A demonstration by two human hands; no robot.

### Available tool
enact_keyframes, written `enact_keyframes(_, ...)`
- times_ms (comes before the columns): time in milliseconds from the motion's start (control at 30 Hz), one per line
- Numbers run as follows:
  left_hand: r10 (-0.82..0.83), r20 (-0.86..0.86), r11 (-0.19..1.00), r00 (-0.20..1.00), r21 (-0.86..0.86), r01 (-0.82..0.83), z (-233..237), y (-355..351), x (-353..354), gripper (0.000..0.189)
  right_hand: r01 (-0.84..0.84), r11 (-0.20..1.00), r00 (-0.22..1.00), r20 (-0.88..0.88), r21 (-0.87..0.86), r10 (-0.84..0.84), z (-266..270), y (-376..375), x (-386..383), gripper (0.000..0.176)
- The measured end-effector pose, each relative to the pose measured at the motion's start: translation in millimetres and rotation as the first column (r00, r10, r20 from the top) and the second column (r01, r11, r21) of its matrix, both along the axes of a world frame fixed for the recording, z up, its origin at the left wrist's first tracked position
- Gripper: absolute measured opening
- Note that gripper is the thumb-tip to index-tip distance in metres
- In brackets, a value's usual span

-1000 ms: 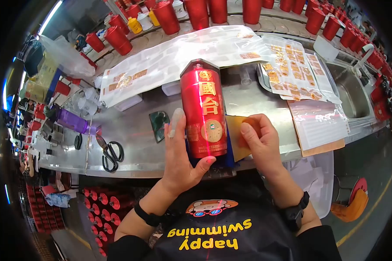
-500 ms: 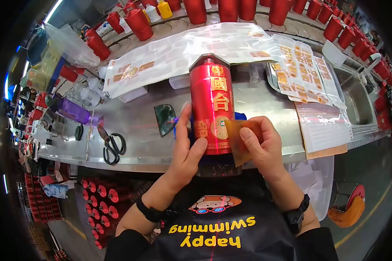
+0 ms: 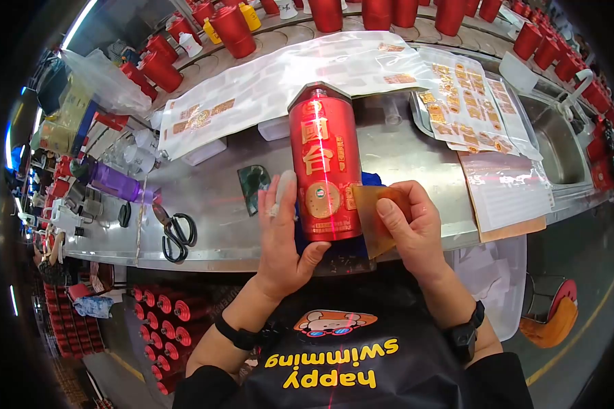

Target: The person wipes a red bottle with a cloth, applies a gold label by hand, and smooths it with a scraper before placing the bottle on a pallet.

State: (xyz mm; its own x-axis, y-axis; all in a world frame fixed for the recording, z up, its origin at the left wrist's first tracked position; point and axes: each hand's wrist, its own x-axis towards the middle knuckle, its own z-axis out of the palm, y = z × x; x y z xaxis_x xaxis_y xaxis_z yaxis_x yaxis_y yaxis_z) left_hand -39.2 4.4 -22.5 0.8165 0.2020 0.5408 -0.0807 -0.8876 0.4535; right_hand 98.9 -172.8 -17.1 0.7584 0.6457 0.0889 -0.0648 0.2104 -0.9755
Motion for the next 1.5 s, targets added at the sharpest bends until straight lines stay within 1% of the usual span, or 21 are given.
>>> enact_keyframes(100,-0.031,0.057,0.982,0.998,0.186,0.020,8,-2,-2,0.065,0.022,1.000,1.000,-0.006,0.013,-0.021,0,1,0,0.020)
enact_keyframes(200,-0.086,0.070,0.927,0.994,0.371,0.054,11,-1,2,0.053,0.026,1.000,1.000,0.003,-0.010,-0.026,0,0,0,0.020)
enact_keyframes(233,-0.066,0.050,0.923,0.997,0.384,0.042,11,-3,3,0.047,0.030,1.000,0.999,0.013,-0.009,-0.030,-2,1,1,0.020)
enact_keyframes(367,-0.204,0.029,0.828,0.979,0.539,0.156,4,4,8,0.043,0.042,0.999,0.999,0.019,-0.013,-0.042,-6,2,1,0.020)
enact_keyframes(500,-0.301,0.041,0.790,0.953,0.570,0.226,6,2,20,0.044,0.033,0.999,0.999,0.003,-0.003,-0.033,-4,1,1,0.021)
enact_keyframes(600,-0.290,0.069,0.795,0.954,0.572,0.201,8,-1,20,0.040,0.036,0.999,0.999,-0.017,0.002,-0.036,-6,0,2,0.021)
enact_keyframes(667,-0.245,0.113,0.838,0.963,0.524,0.151,7,-1,12,0.040,0.041,0.999,0.999,-0.012,-0.009,-0.041,-7,-1,2,0.020)
enact_keyframes(800,-0.112,0.208,0.938,0.972,0.346,0.035,-9,-2,-8,0.040,0.032,0.999,0.999,0.011,-0.021,-0.032,-10,-3,4,0.020)
enact_keyframes(967,-0.048,0.186,0.961,0.981,0.276,-0.006,-18,-7,-26,0.046,0.003,0.999,0.998,0.058,-0.051,0.000,-1,-3,8,0.020)
enact_keyframes(1033,-0.050,0.177,0.960,0.983,0.279,-0.002,-17,-4,-30,0.049,0.078,0.996,0.959,0.275,-0.052,-0.061,14,0,5,0.019)
enact_keyframes(1067,-0.007,0.168,0.978,0.986,0.206,-0.028,-15,-4,-29,0.053,0.116,0.992,0.920,0.382,-0.044,-0.091,22,2,4,0.018)
enact_keyframes(1100,0.035,0.155,0.990,0.987,0.132,-0.055,-13,-6,-27,0.057,0.195,0.979,0.719,0.688,-0.063,-0.099,28,4,10,0.018)
enact_keyframes(1133,0.077,0.139,0.995,0.987,0.055,-0.086,-10,-8,-25,0.061,0.155,0.987,0.567,0.822,-0.048,-0.050,37,6,10,0.018)
enact_keyframes(1167,0.113,0.058,0.994,0.992,0.004,-0.113,-6,-9,-17,0.076,0.109,0.993,0.386,0.922,-0.042,-0.004,48,7,10,0.018)
enact_keyframes(1200,0.118,0.067,0.993,0.991,0.001,-0.118,-4,-5,-12,0.079,0.061,0.997,0.185,0.982,-0.044,0.032,56,9,10,0.019)
enact_keyframes(1267,0.129,0.088,0.992,0.988,-0.011,-0.128,-2,1,-3,0.083,-0.094,0.982,0.315,0.931,-0.163,0.185,65,14,14,0.018)
enact_keyframes(1333,0.124,0.053,0.982,0.991,0.136,-0.130,10,2,-5,0.091,-0.252,0.931,0.424,0.834,-0.264,0.352,71,15,18,0.017)
enact_keyframes(1367,0.113,0.063,0.976,0.992,0.178,-0.122,14,1,-5,0.093,-0.155,0.923,0.548,0.747,-0.353,0.378,67,19,28,0.016)
enact_keyframes(1400,0.097,0.076,0.968,0.992,0.224,-0.112,16,1,-4,0.095,0.034,0.974,0.646,0.748,-0.224,0.150,60,32,33,0.017)
enact_keyframes(1467,0.106,0.095,0.983,0.990,0.142,-0.119,12,1,-2,0.096,0.253,0.959,0.309,0.950,-0.130,0.047,68,32,39,0.015)
enact_keyframes(1500,0.113,0.106,0.987,0.988,0.099,-0.124,9,1,1,0.097,0.077,0.975,0.418,0.894,-0.210,0.160,74,30,33,0.014)
